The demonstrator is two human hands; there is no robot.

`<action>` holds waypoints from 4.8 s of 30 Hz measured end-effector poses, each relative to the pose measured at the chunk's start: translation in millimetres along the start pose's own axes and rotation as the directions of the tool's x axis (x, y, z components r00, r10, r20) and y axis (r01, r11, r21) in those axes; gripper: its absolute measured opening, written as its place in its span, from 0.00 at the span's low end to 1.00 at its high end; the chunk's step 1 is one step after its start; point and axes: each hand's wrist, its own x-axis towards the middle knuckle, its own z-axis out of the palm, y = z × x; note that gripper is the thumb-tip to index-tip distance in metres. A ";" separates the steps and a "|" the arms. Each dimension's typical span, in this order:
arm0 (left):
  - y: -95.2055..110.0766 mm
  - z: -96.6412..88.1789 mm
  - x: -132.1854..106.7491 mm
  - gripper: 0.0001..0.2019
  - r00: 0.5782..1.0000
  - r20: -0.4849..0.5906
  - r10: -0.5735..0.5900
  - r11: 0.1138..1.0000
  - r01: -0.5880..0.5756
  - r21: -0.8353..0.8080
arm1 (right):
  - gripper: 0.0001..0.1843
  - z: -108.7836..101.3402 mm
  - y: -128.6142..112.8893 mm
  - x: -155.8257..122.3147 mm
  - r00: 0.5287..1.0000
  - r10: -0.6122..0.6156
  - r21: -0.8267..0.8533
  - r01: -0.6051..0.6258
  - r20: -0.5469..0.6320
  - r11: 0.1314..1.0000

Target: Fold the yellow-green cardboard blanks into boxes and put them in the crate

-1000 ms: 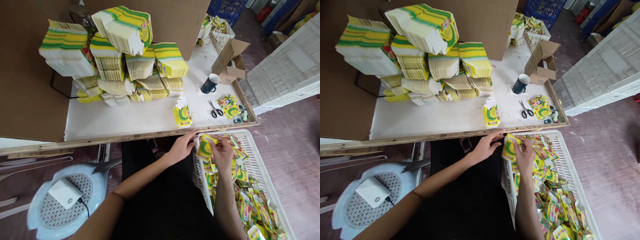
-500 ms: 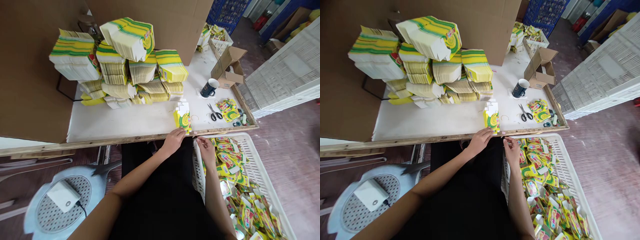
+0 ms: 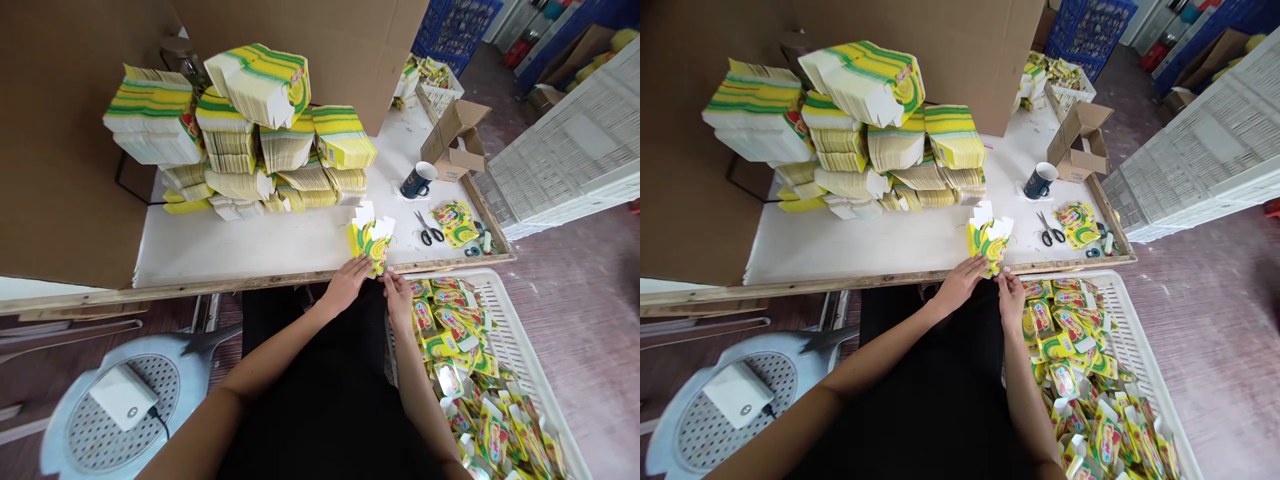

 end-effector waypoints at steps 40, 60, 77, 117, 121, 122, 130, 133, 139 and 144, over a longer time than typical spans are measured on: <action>39.3 -27.8 1.3 0.28 0.825 0.207 -0.525 0.248 0.381 -0.891 | 0.19 5.4 -38.3 -47.1 0.985 -0.144 -0.034 0.148 0.091 0.988; 47.9 -57.7 -11.1 0.32 0.877 0.426 -0.223 0.348 0.480 -0.805 | 0.15 -29.7 -62.0 -18.9 0.899 -0.307 -0.056 0.340 0.312 0.939; 51.9 -53.5 -7.4 0.25 0.939 0.293 -0.181 0.536 0.344 -0.771 | 0.25 -30.9 -69.2 -21.8 0.920 -0.136 -0.222 0.228 0.368 0.948; -5.8 -11.1 -4.5 0.13 0.994 -0.089 -0.064 0.997 0.060 -0.048 | 0.29 -5.4 -8.9 -12.1 0.999 -0.012 -0.078 0.015 0.044 0.997; 5.1 -16.3 -19.1 0.12 0.991 -0.130 0.020 0.988 -0.040 -0.151 | 0.27 -5.1 -8.6 -19.5 0.997 0.051 0.060 -0.054 0.052 0.997; 10.4 -17.3 -23.6 0.12 0.990 -0.128 0.063 0.974 -0.089 -0.208 | 0.26 -5.9 -8.4 -20.8 0.995 0.069 0.114 -0.076 0.067 0.991; 40.7 -28.4 -27.6 0.17 0.951 -0.181 -0.250 0.780 0.087 -0.620 | 0.25 -18.4 -14.1 -27.4 0.993 0.026 0.216 -0.051 0.116 0.975; 32.7 -34.2 -14.3 0.27 0.908 0.067 -0.414 0.457 0.271 -0.847 | 0.30 -12.6 -23.2 -34.0 0.992 0.020 0.244 -0.051 0.127 0.968; 24.9 -35.0 -10.9 0.26 0.890 0.328 -0.317 0.105 0.376 -0.921 | 0.26 5.4 -33.7 -44.2 0.983 0.064 0.325 -0.118 0.171 0.938; 30.6 -37.8 -14.2 0.30 0.877 0.399 -0.267 -0.036 0.405 -0.914 | 0.21 4.3 -30.3 -45.3 0.979 0.025 0.236 -0.073 0.203 0.969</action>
